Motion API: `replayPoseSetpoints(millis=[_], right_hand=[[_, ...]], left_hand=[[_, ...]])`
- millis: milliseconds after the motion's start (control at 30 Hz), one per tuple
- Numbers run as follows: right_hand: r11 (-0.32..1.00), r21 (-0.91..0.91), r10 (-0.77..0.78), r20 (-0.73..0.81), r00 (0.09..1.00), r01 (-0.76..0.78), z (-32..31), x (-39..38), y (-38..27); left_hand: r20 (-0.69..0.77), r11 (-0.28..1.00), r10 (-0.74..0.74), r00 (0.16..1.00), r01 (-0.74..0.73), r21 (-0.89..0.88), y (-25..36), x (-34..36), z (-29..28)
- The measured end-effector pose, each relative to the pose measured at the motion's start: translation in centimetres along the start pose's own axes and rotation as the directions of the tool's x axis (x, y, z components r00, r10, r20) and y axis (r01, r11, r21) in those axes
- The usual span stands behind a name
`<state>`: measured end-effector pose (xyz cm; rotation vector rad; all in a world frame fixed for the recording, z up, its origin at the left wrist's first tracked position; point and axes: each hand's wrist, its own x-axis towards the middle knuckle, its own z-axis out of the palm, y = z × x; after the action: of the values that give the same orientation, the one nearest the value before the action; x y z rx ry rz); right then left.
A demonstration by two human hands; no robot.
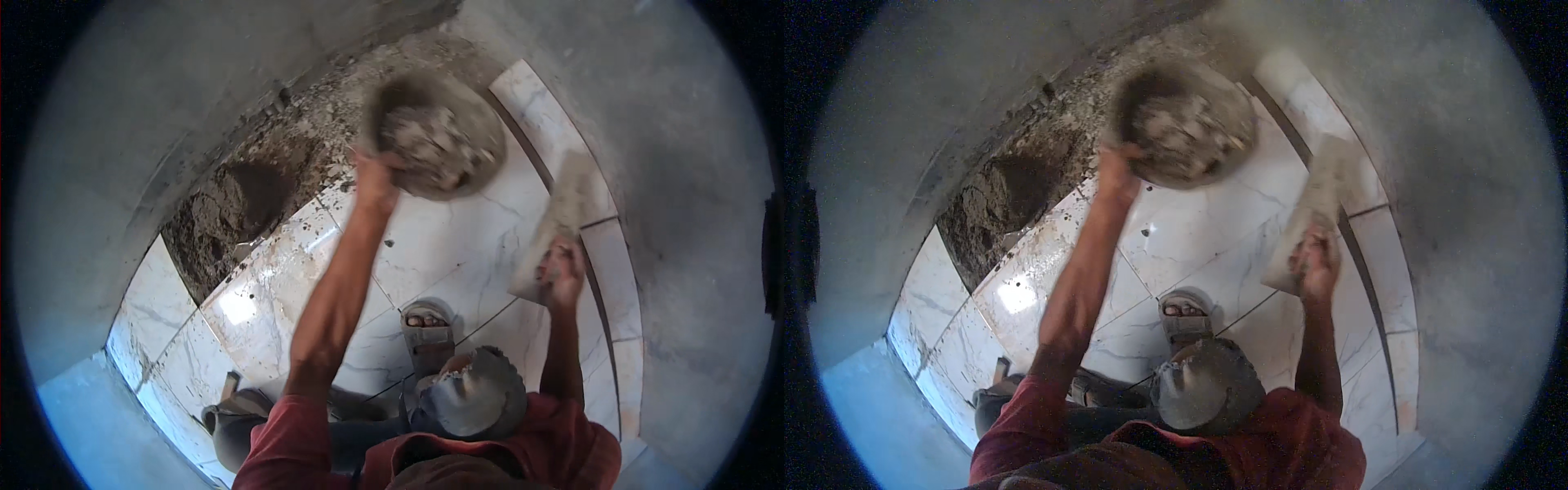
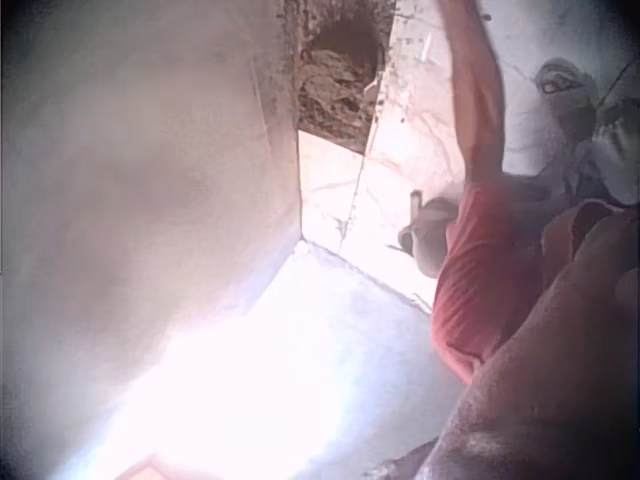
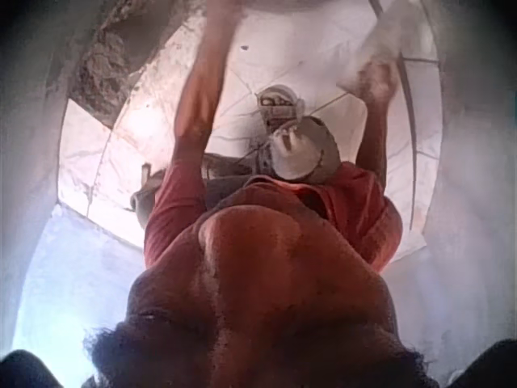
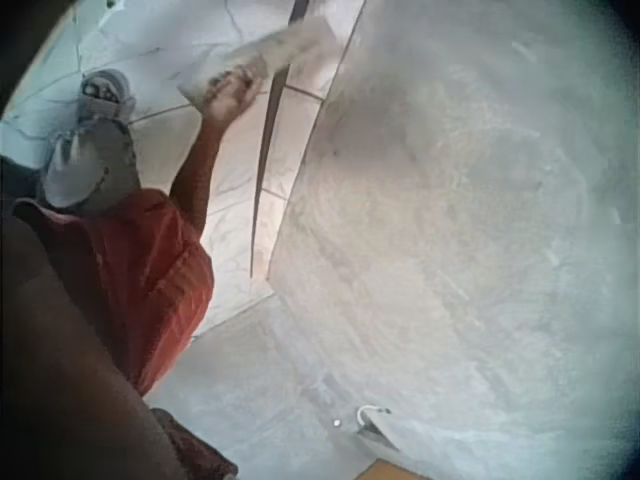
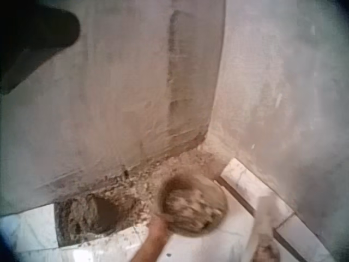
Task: The person clears debris from a floor space using an axe and a trowel, then applies mortar and positions a white tile into the opening.
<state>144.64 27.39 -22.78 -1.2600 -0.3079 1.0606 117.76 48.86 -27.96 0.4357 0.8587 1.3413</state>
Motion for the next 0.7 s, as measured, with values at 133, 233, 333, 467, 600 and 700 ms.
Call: replayPoseSetpoints(millis=[133, 233, 333, 467, 600, 700], right_hand=[[0.924, -0.237, -0.276, 0.127, 0.953, 0.299, 5.4, 0.5, -6.5], [0.856, -0.386, -0.252, 0.265, 0.931, 0.342, 11.7, 1.8, -8.5], [0.646, -0.661, -0.042, 0.467, 0.883, 0.380, 18.3, 5.1, -8.4], [-0.082, -0.465, 0.071, 0.880, 0.470, 0.882, 26.9, 11.9, -3.5], [-0.226, -0.282, 0.430, 0.830, 0.355, 0.933, 32.5, 16.1, 3.4], [-0.203, -0.186, 0.569, 0.776, 0.271, 0.961, 34.2, 16.3, 8.1]], left_hand=[[0.035, 0.992, -0.104, 0.994, 0.106, -0.067, -4.6, -4.3, 3.7], [-0.016, 0.979, -0.183, 0.983, 0.180, -0.101, -7.6, -7.1, 5.0], [0.133, 0.981, -0.140, 0.981, 0.156, -0.118, -9.9, -9.0, 4.8], [0.188, 0.958, -0.050, 0.981, -0.006, 0.285, -9.2, -10.2, 0.7], [0.275, 0.467, -0.064, 0.959, -0.214, 0.858, -3.3, -9.7, -10.4], [0.031, -0.170, -0.102, 0.994, -0.048, 0.984, -0.7, -11.1, -16.2]])
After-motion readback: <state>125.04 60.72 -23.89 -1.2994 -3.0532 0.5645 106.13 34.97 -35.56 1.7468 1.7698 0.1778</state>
